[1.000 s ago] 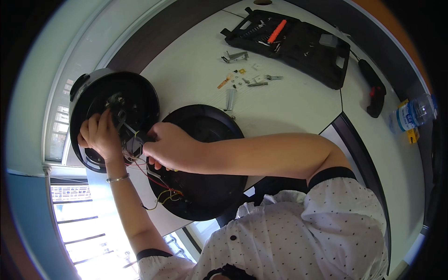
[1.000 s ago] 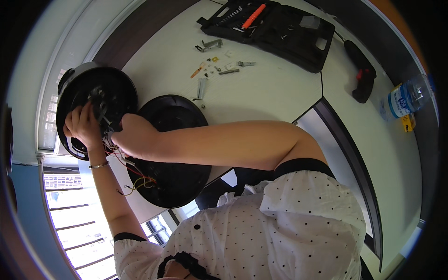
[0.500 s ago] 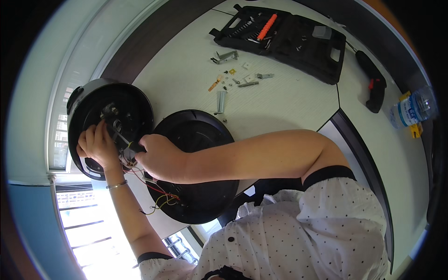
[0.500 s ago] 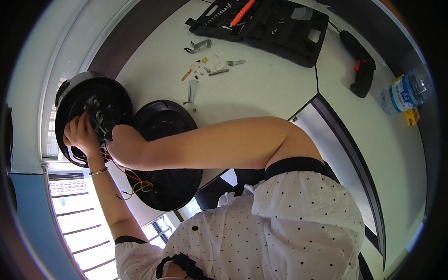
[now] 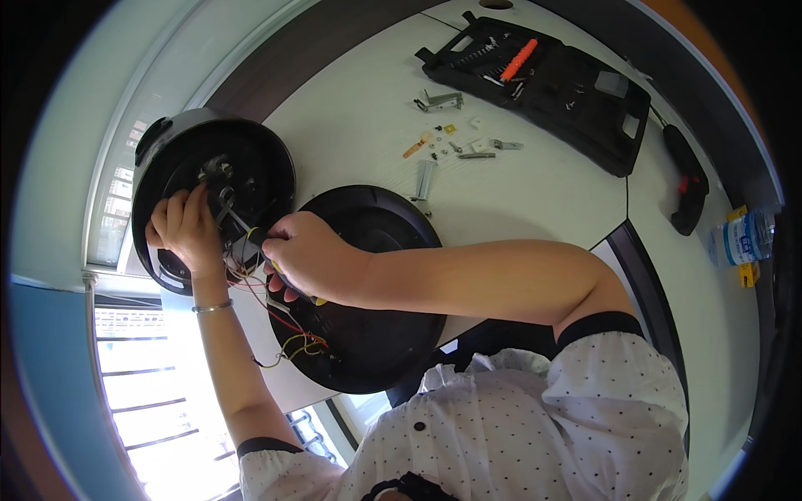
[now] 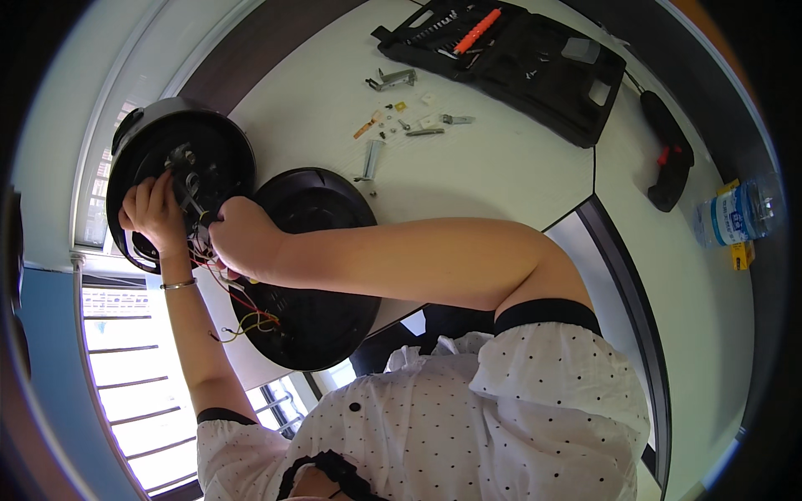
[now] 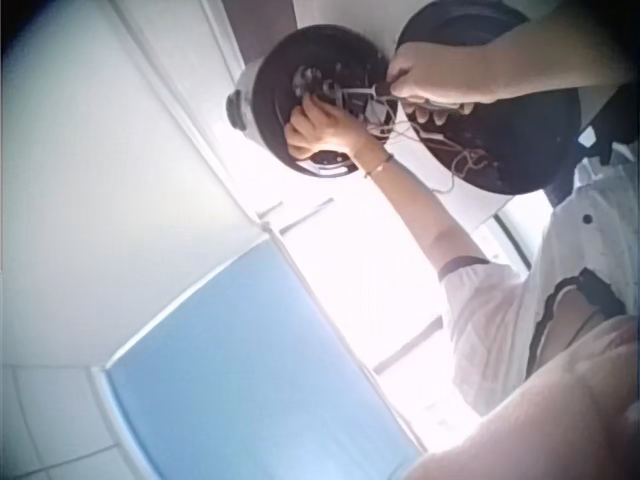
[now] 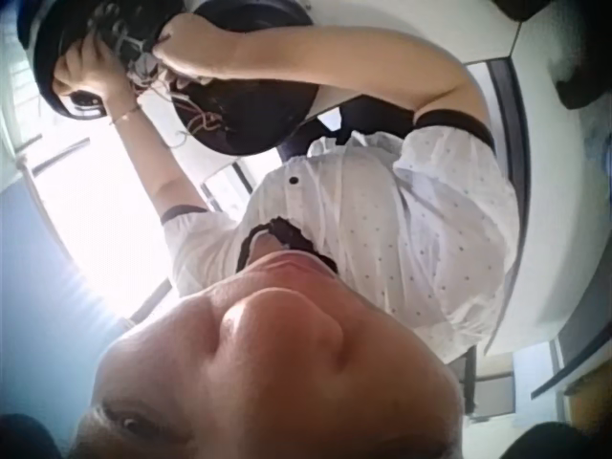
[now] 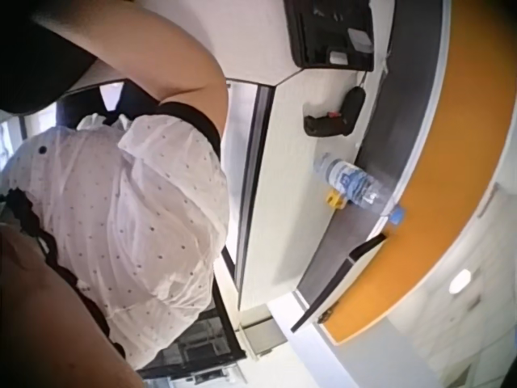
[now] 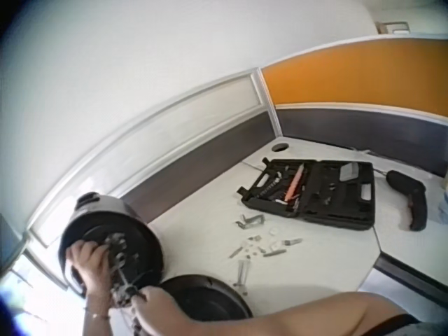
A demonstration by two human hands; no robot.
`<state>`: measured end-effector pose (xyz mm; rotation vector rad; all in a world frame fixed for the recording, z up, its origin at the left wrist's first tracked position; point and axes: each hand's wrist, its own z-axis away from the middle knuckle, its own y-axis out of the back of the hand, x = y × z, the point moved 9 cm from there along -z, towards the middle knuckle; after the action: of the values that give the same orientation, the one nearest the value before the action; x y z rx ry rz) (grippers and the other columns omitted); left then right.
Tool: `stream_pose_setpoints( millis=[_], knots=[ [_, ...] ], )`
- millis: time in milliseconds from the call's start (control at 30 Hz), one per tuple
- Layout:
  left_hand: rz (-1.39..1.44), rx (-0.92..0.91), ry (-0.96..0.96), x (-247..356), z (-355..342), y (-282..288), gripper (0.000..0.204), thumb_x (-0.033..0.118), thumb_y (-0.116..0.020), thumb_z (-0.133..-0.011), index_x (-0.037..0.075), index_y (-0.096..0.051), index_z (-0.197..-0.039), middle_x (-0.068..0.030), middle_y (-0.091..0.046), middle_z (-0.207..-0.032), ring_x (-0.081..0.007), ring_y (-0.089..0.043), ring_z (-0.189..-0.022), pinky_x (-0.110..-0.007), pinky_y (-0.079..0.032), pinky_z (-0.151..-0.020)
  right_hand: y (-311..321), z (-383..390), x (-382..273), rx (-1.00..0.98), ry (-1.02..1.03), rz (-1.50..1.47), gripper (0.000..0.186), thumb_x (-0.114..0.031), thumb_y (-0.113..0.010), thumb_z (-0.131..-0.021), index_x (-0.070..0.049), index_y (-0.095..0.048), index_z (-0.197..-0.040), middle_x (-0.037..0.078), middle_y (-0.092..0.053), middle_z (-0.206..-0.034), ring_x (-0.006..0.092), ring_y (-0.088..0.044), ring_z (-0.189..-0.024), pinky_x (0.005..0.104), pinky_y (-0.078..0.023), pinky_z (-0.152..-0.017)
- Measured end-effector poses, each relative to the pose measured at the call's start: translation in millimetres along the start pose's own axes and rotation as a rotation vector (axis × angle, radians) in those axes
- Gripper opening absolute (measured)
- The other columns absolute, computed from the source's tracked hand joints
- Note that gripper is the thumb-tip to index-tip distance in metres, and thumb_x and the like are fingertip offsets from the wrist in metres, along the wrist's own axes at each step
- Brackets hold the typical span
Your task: The person uses a screwdriver to tighten screws on the internal components of a disassembled appliance. They repeatedly adjust wires and secure parts within the device's housing.
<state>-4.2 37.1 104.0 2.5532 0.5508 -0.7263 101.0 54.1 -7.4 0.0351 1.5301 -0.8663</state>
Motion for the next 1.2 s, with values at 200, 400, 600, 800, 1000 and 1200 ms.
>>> stream_pose_setpoints(
  millis=[200,400,600,800,1000,1200],
  knots=[
    [0.034,-0.003,0.010,-3,0,3,0.009,0.016,-0.070,-0.074,0.017,-0.072,-0.083,0.0043,-0.062,-0.085,-0.0148,-0.054,-0.088,-0.034,-0.028,-0.085,0,3,-9,-0.027,0.026,0.126,0.025,-0.015,-0.057,-0.086,0.008,-0.055,-0.095,0.008,-0.056,-0.077,0.0120,-0.056,-0.068,0.0256,-0.051,-0.048],
    [0.061,-0.002,0.025,-5,-1,0,0.009,0.016,-0.071,-0.072,0.017,-0.071,-0.082,0.0047,-0.060,-0.083,-0.0148,-0.054,-0.089,-0.035,-0.028,-0.085,4,1,-10,0.007,0.059,0.276,0.021,-0.012,-0.059,-0.084,0.008,-0.056,-0.090,0.009,-0.056,-0.070,0.0124,-0.056,-0.058,0.0259,-0.049,-0.045],
    [0.077,0.004,0.050,-8,0,0,0.009,0.016,-0.072,-0.071,0.016,-0.071,-0.079,0.0046,-0.060,-0.082,-0.0151,-0.054,-0.089,-0.036,-0.029,-0.085,8,-2,-18,0.060,0.210,0.577,0.020,-0.014,-0.055,-0.086,0.005,-0.054,-0.080,0.006,-0.051,-0.057,0.0129,-0.051,-0.044,0.0268,-0.043,-0.041],
    [0.068,-0.010,0.049,-7,1,0,0.010,0.016,-0.073,-0.071,0.017,-0.071,-0.081,0.0047,-0.060,-0.083,-0.0149,-0.055,-0.089,-0.034,-0.029,-0.084,7,4,-27,0.057,0.228,0.644,0.024,-0.014,-0.054,-0.084,0.007,-0.052,-0.071,0.019,-0.053,-0.059,0.0277,-0.055,-0.051,0.0358,-0.044,-0.047],
    [0.080,-0.016,0.056,-8,1,-1,0.010,0.017,-0.073,-0.072,0.016,-0.071,-0.081,0.0046,-0.060,-0.084,-0.0148,-0.054,-0.089,-0.035,-0.029,-0.084,5,4,-16,-0.001,0.071,0.453,0.022,-0.017,-0.051,-0.089,0.004,-0.056,-0.087,0.008,-0.056,-0.070,0.0119,-0.055,-0.052,0.0253,-0.044,-0.041],
    [0.107,-0.007,0.064,-9,1,-1,0.010,0.016,-0.073,-0.071,0.016,-0.071,-0.081,0.0045,-0.059,-0.083,-0.0151,-0.054,-0.089,-0.035,-0.029,-0.085,7,4,-20,-0.016,0.020,0.231,0.024,-0.019,-0.055,-0.088,0.005,-0.058,-0.088,0.007,-0.055,-0.073,0.0122,-0.055,-0.055,0.0257,-0.046,-0.042]
  ],
)
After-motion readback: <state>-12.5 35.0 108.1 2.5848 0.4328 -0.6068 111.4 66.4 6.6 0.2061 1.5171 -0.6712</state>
